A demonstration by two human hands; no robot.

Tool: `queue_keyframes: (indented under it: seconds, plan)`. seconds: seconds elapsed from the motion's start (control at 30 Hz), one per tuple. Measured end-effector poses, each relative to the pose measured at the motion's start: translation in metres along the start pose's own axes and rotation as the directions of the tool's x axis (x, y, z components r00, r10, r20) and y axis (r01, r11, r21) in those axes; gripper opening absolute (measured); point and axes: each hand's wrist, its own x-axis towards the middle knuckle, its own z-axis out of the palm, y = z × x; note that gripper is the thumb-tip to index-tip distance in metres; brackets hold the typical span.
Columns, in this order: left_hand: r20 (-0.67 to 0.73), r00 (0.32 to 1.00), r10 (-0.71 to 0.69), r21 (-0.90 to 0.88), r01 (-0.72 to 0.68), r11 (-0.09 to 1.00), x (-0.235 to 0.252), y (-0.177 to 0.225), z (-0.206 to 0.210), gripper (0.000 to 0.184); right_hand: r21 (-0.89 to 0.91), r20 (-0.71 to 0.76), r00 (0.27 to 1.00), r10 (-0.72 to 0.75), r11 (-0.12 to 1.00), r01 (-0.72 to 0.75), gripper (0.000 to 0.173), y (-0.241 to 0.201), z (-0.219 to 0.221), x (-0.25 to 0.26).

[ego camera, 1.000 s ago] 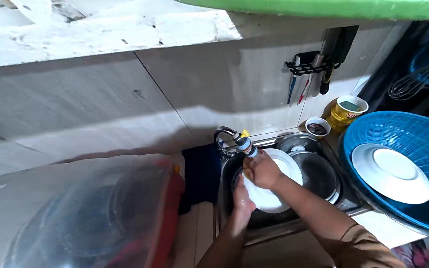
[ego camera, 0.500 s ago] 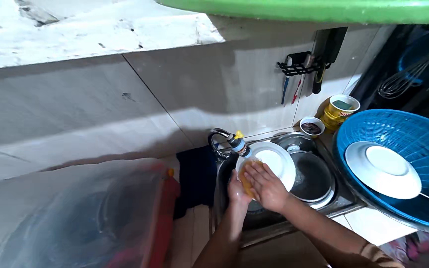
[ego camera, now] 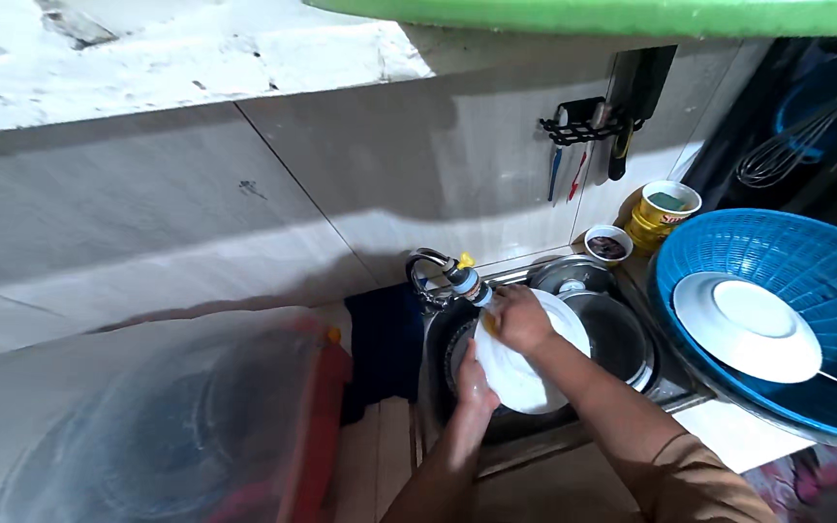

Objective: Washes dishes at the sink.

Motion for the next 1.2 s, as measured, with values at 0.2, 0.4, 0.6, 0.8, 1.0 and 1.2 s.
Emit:
queue_keyframes:
  seconds: [0.2, 0.4, 0.6, 0.8, 1.0, 1.2]
  plan:
    - [-0.058, 0.994, 0.095, -0.091, -0.1, 0.991, 0.012, 0.01, 0.009, 0.043, -0.172, -0.028, 0.969, -0.246, 0.956, 0.238, 0.053, -0.045, 0.032, -0.061]
    - [-0.118, 0.992, 0.036, -0.207, -0.06, 0.976, 0.013, 0.033, 0.009, 0.063, -0.06, -0.312, 0.946, -0.082, 0.996, 0.066, 0.063, 0.034, 0.063, -0.13]
    - [-0.132, 0.991, -0.006, -0.106, -0.008, 0.994, -0.001, 0.03, -0.004, 0.062, 0.406, -0.264, 0.902, 0.342, 0.887, -0.218, 0.054, 0.089, 0.038, -0.075]
    - [-0.123, 0.992, 0.001, -0.024, -0.004, 1.0, -0.008, 0.032, -0.009, 0.062, 0.201, 0.063, 0.954, 0.294, 0.932, -0.301, 0.062, 0.056, -0.004, 0.007]
    - [-0.012, 1.0, 0.019, 0.0, -0.019, 1.0, -0.004, 0.019, -0.013, 0.058, 0.029, 0.094, 0.996, 0.005, 1.0, -0.008, 0.067, -0.021, -0.003, 0.017]
    - [-0.091, 0.996, 0.002, -0.124, -0.013, 0.992, 0.0, 0.024, -0.003, 0.045, -0.079, -0.002, 0.976, -0.217, 0.973, 0.216, 0.059, -0.054, 0.029, -0.048]
